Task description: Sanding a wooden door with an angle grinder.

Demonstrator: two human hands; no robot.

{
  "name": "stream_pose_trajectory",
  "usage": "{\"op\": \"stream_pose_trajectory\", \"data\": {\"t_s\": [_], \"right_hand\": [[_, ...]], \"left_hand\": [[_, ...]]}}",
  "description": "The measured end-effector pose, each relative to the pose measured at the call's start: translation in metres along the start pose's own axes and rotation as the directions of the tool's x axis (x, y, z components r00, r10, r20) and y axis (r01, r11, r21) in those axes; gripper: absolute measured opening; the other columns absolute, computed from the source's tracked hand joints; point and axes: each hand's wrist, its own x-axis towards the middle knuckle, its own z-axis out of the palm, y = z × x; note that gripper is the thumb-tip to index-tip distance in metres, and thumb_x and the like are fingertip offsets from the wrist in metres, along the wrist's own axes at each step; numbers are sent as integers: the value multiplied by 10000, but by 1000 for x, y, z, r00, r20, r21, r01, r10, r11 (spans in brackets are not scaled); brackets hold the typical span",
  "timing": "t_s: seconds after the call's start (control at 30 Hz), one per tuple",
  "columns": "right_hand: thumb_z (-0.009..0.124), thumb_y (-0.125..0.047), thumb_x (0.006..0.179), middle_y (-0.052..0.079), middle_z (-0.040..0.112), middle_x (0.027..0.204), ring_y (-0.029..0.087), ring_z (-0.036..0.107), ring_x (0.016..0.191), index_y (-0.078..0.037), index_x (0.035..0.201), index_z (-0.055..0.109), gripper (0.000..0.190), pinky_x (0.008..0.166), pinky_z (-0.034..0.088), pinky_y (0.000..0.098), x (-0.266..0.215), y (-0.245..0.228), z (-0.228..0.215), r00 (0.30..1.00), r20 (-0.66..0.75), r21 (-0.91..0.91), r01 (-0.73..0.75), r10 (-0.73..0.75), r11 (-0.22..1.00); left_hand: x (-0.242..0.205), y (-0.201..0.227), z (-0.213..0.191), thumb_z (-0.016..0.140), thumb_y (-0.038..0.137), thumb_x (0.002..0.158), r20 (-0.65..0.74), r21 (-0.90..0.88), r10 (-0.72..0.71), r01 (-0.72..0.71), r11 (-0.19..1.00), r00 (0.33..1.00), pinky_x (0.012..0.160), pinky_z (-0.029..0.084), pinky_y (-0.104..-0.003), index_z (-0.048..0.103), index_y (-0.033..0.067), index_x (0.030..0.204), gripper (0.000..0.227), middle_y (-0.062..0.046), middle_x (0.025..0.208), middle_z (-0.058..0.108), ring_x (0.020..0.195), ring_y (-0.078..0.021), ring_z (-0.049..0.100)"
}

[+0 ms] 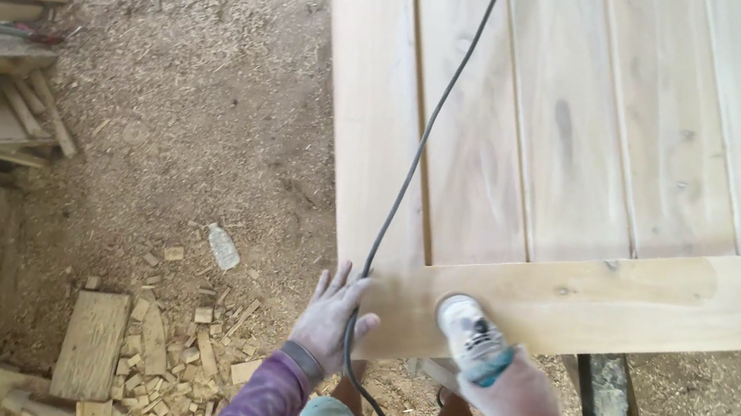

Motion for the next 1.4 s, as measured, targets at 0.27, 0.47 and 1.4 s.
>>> {"op": "stream_pose_trajectory", "data": {"t_s": [0.27, 0.47, 1.4], "right_hand": [[855, -417, 719, 57, 757, 942, 196, 749, 852, -93, 1154, 613, 593, 830, 616, 382, 19, 96, -37, 969, -165, 309, -127, 184, 943], [802, -357, 798, 95, 762, 918, 252, 721, 767, -140, 1126, 690, 409, 749, 643, 451, 40, 173, -69, 925, -94, 551, -260, 368, 793], [869, -440, 682, 104, 786, 957, 222, 772, 876, -90, 1086, 670, 571, 839, 635, 392, -16, 65, 26, 948, -233, 368, -121, 217, 922]], "left_hand": [[16, 25, 51, 405, 536, 1006, 196, 146, -82, 53, 988, 977, 1231, 31, -566, 446, 83, 1445, 632, -179, 1605, 350, 1541, -389, 128], [18, 20, 57, 392, 567, 1005, 182, 176, -78, 45, 983, 980, 1240, 22, -551, 450, 92, 1452, 654, -187, 1581, 377, 1544, -359, 139], [3, 45, -27, 352, 648, 997, -44, -107, 34, -39, 994, 998, 1249, 88, -585, 518, 90, 1408, 713, -157, 1590, 452, 1562, -421, 203]]}}
